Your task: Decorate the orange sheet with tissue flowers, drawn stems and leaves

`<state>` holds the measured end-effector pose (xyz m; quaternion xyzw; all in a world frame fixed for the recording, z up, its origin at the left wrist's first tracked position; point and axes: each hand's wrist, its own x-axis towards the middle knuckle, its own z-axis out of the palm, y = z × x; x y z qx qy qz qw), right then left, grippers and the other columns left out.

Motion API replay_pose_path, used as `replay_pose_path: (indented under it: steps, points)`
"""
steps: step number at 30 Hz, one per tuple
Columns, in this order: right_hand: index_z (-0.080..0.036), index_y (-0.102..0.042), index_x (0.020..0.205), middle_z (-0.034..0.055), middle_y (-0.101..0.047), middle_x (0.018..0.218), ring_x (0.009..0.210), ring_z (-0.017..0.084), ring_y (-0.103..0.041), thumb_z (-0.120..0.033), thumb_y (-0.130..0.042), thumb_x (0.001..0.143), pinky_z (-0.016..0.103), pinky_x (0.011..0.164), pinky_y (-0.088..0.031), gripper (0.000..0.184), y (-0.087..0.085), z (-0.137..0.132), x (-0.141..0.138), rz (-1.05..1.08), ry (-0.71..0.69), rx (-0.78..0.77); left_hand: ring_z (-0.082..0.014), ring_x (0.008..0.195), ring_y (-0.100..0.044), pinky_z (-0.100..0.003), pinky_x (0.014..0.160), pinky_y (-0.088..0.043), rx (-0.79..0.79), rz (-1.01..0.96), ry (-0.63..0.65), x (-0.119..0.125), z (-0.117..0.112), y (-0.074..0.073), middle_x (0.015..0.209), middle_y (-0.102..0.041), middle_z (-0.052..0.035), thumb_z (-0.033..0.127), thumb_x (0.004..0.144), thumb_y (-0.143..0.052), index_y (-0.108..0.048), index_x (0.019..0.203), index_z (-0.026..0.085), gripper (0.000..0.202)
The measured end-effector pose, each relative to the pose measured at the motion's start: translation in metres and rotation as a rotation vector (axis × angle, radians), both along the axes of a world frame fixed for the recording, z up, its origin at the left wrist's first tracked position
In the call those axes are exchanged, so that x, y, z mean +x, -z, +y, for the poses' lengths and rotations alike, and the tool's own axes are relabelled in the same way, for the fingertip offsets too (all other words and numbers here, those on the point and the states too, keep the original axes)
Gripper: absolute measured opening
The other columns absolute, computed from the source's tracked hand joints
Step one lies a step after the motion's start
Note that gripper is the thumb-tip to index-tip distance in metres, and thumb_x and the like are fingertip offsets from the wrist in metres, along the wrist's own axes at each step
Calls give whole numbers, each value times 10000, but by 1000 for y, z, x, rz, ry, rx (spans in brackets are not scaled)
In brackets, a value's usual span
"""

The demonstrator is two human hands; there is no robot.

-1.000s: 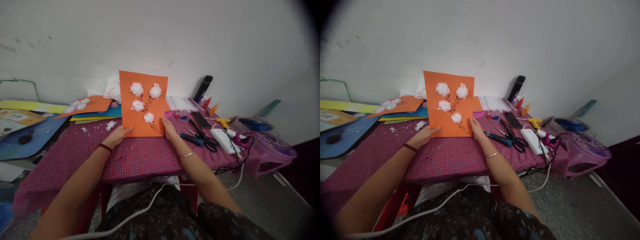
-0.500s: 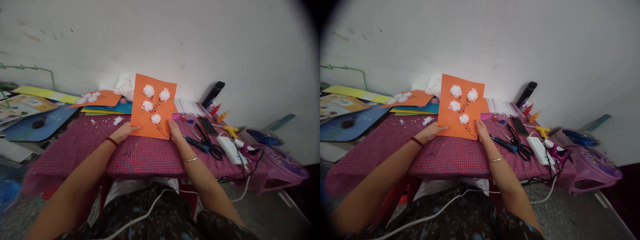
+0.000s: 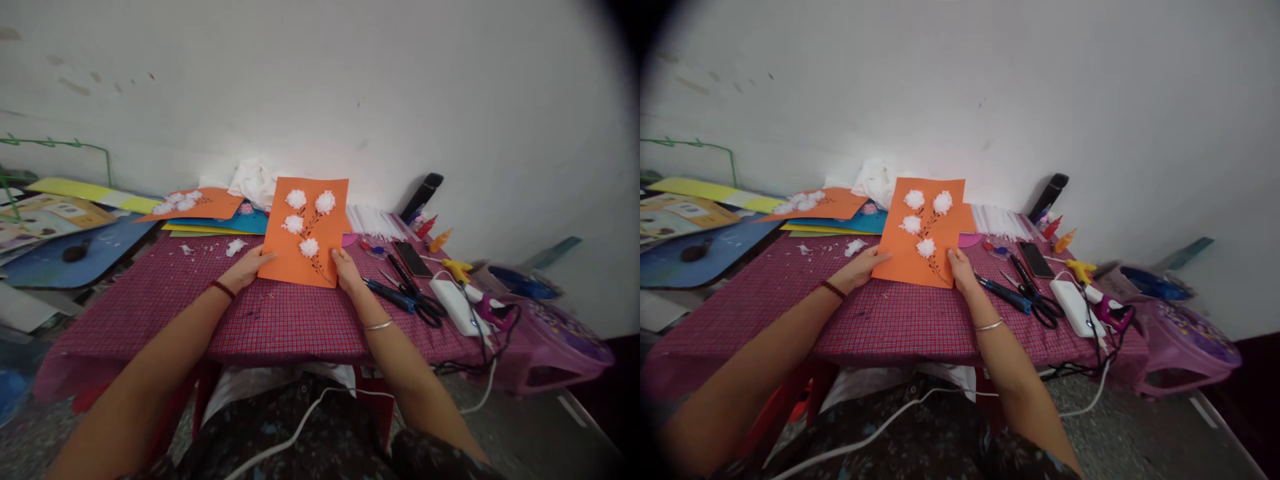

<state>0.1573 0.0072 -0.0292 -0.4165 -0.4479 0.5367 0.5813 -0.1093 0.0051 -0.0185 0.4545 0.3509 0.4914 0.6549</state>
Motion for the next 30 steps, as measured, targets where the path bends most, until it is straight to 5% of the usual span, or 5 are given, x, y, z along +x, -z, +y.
replay_pose_path:
  steps: [7, 19, 24, 30]
  points:
    - [-255, -650, 1010, 57, -794, 1081, 1066, 281, -733, -594, -768, 683, 475, 975, -569, 486, -1, -4, 0, -13, -64, 23, -328, 1084, -720, -459, 973, -584, 5, -100, -102, -3, 2, -9, 1054, -781, -144, 338, 611, -854, -714, 1025, 145, 478]
    - [-249, -674, 988, 38, -793, 924, 930, 240, -743, -649, -628, 815, 408, 852, -599, 438, -3, 1, -1, -177, -39, 51, -377, 1119, -699, -489, 974, -596, -73, 38, -35, -7, 1, -9, 1067, -781, -140, 253, 603, -893, -746, 1026, 156, 459]
    - [-236, -690, 1025, 15, -745, 849, 782, 179, -690, -498, -575, 899, 369, 856, -566, 314, -23, -2, 43, -431, 77, 150, -342, 1121, -690, -474, 1016, -582, -25, 1, -163, -15, 5, -13, 1008, -803, -51, 241, 558, -935, -749, 957, 172, 446]
    - [-227, -753, 946, 57, -748, 975, 999, 261, -655, -216, -690, 800, 486, 1091, -405, 159, -36, -64, 132, -825, 138, 182, -271, 1166, -660, -433, 1084, -538, 66, -81, -243, -19, 5, -22, 1051, -797, 16, 217, 660, -882, -741, 955, 184, 329]
